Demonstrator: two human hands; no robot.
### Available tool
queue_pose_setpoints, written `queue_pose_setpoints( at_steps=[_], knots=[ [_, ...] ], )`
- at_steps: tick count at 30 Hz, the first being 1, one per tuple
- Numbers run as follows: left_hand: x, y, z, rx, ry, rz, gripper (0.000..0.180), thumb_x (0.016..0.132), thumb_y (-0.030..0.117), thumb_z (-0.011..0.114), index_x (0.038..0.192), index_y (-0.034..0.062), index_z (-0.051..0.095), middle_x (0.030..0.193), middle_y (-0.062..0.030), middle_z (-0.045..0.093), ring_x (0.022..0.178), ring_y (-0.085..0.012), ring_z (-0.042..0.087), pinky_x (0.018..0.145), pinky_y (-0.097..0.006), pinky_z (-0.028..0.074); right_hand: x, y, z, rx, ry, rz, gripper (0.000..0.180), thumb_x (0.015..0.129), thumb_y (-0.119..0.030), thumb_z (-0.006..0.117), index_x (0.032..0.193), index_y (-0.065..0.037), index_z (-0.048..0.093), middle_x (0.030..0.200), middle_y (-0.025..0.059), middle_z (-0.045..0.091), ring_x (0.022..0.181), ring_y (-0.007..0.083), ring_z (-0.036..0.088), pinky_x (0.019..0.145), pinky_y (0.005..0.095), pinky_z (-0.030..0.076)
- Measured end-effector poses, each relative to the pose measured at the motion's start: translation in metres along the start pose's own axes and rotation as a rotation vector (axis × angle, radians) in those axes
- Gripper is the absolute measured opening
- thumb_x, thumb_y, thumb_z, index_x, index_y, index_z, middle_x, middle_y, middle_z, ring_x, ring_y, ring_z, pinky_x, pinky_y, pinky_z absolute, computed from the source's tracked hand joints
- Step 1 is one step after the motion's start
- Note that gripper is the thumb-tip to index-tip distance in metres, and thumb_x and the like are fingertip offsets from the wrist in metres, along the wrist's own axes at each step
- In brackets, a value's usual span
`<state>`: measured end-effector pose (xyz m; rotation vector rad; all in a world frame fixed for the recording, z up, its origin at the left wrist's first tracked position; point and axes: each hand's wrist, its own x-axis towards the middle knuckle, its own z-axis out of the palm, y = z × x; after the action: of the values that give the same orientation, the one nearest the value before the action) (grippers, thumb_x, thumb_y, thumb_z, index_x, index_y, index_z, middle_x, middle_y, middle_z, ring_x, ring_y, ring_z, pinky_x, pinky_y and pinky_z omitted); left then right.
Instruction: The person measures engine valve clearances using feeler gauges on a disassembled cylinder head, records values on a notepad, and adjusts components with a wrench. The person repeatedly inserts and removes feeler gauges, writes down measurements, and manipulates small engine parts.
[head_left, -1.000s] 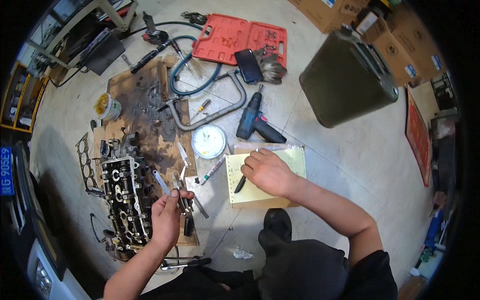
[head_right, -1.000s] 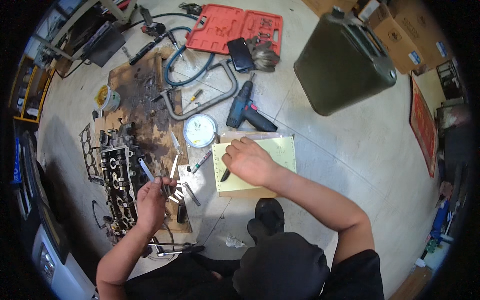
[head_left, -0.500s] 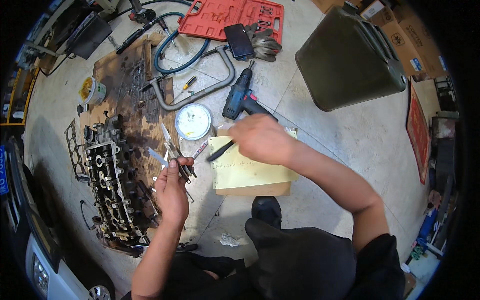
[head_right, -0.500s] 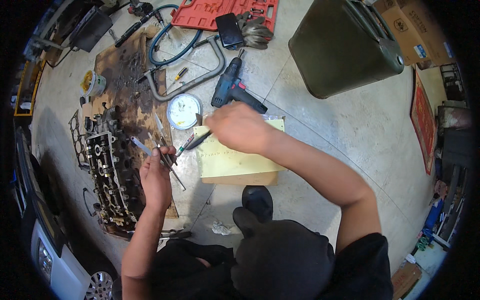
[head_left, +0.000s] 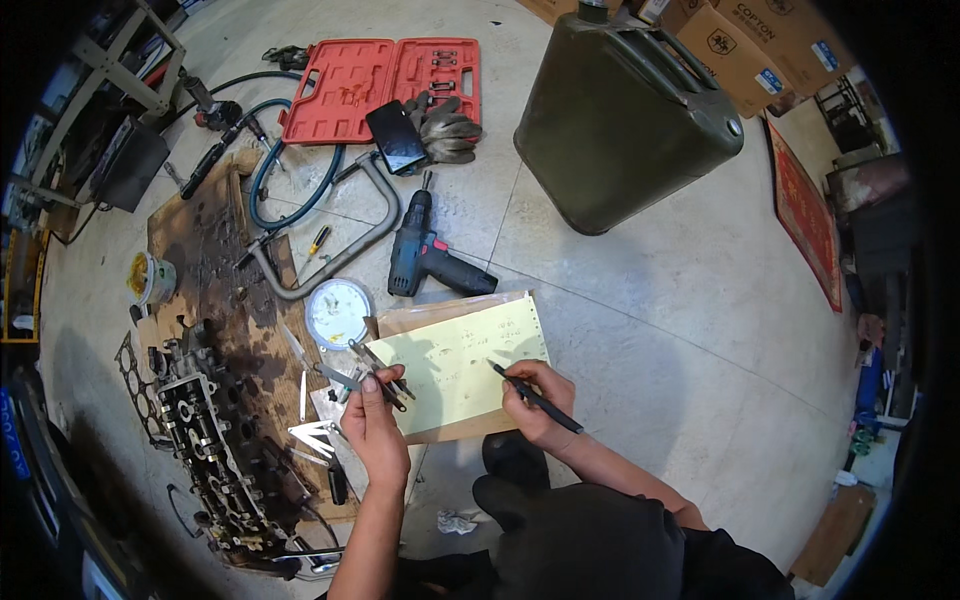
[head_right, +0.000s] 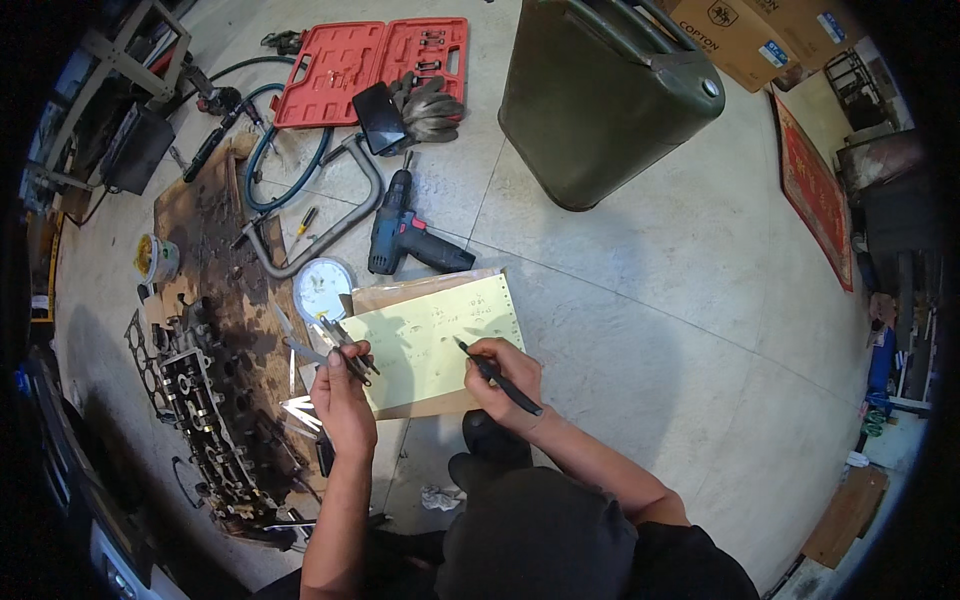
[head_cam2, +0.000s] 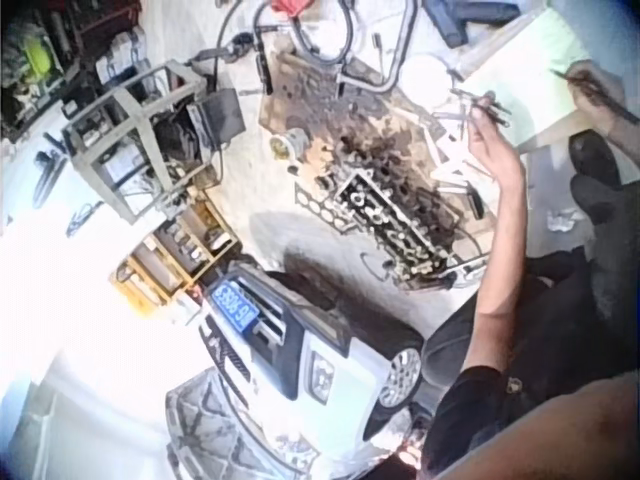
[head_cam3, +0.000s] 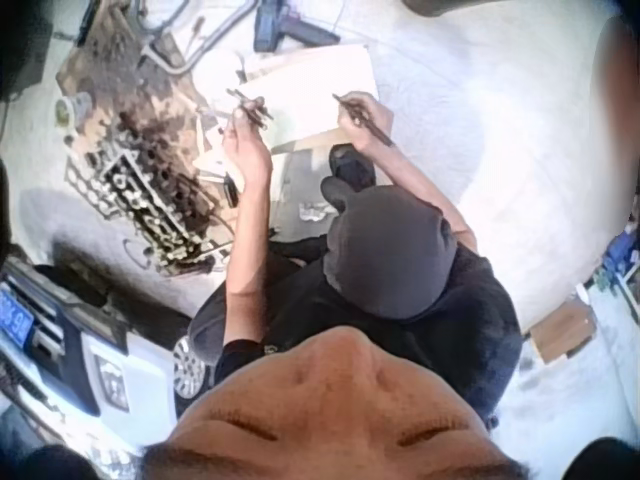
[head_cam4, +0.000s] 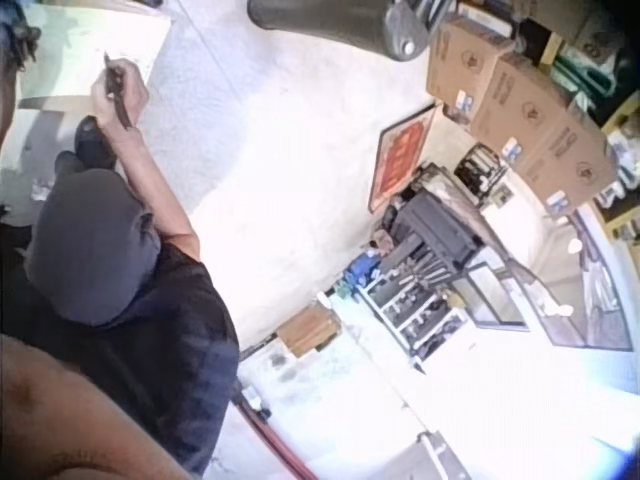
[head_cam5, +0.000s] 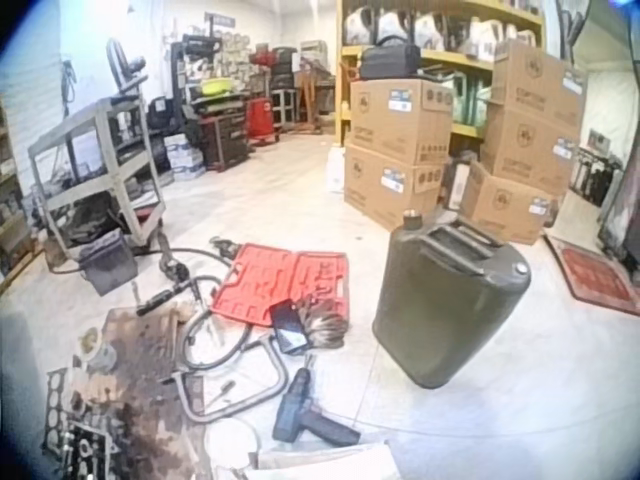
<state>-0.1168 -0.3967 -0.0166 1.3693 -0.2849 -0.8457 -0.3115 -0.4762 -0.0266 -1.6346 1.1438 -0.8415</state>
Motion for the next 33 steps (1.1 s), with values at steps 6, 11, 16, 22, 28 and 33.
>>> queue_pose_setpoints(
  at_steps=[6, 11, 16, 22, 28, 33],
  knots=[
    [-0.001, -0.001, 0.000, 0.079, -0.009, -0.002, 0.031, 0.103, 0.025, 0.048, 0.101, -0.0020, 0.064, 0.104, -0.0133, 0.068, 0.096, -0.0169, 0.061, 0.088, -0.030, 0.045, -0.005, 0.005, 0.019, -0.009, -0.033, 0.040, 0.016, 0.081, -0.003, 0.069, 0.095, -0.001, 0.062, 0.072, 0.0028, 0.062, 0.063, 0.0062, 0.057, 0.058, 0.0228, 0.047],
    [-0.010, -0.015, -0.009, 0.108, -0.007, -0.019, 0.031, 0.103, 0.026, 0.049, 0.101, -0.0003, 0.065, 0.102, -0.0110, 0.070, 0.088, -0.0117, 0.058, 0.077, -0.025, 0.041, -0.006, 0.013, 0.022, -0.016, -0.024, -0.050, 0.013, 0.082, -0.003, 0.068, 0.091, -0.001, 0.059, 0.069, 0.0028, 0.061, 0.060, 0.0062, 0.057, 0.057, 0.0229, 0.047],
    [-0.016, -0.017, -0.004, 0.163, -0.007, -0.029, 0.032, 0.104, 0.021, 0.046, 0.098, -0.0027, 0.067, 0.100, -0.0105, 0.070, 0.096, -0.0152, 0.061, 0.091, -0.030, 0.045, -0.002, 0.015, 0.019, -0.073, -0.037, -0.135, 0.012, 0.081, -0.002, 0.068, 0.088, -0.002, 0.058, 0.067, 0.0058, 0.060, 0.055, 0.0098, 0.056, 0.052, 0.0246, 0.045],
    [-0.020, -0.020, -0.004, 0.172, -0.010, 0.017, 0.032, 0.104, 0.021, 0.046, 0.097, -0.0026, 0.066, 0.100, -0.0107, 0.070, 0.095, -0.0155, 0.061, 0.091, -0.031, 0.045, -0.001, 0.003, 0.013, -0.220, -0.114, -0.619, 0.016, 0.070, 0.001, 0.069, 0.082, -0.004, 0.059, 0.074, 0.0113, 0.064, 0.061, 0.0259, 0.064, 0.055, 0.0334, 0.050],
    [-0.023, -0.026, -0.004, 0.137, -0.018, 0.020, 0.031, 0.104, 0.024, 0.047, 0.097, -0.0003, 0.065, 0.099, -0.0097, 0.070, 0.090, -0.0133, 0.059, 0.080, -0.027, 0.043, 0.004, 0.010, 0.015, -0.080, -0.025, -0.281, 0.012, 0.076, 0.000, 0.068, 0.084, -0.001, 0.059, 0.068, 0.0099, 0.061, 0.055, 0.0211, 0.062, 0.052, 0.0308, 0.049],
    [-0.025, -0.027, -0.007, 0.183, -0.014, 0.005, 0.032, 0.103, 0.027, 0.048, 0.097, 0.0007, 0.066, 0.099, -0.0085, 0.070, 0.085, -0.0114, 0.058, 0.074, -0.025, 0.041, 0.002, 0.011, 0.017, -0.070, -0.022, -0.157, 0.010, 0.080, -0.002, 0.067, 0.085, 0.000, 0.058, 0.065, 0.0083, 0.060, 0.051, 0.0150, 0.060, 0.049, 0.0274, 0.047]
  ],
)
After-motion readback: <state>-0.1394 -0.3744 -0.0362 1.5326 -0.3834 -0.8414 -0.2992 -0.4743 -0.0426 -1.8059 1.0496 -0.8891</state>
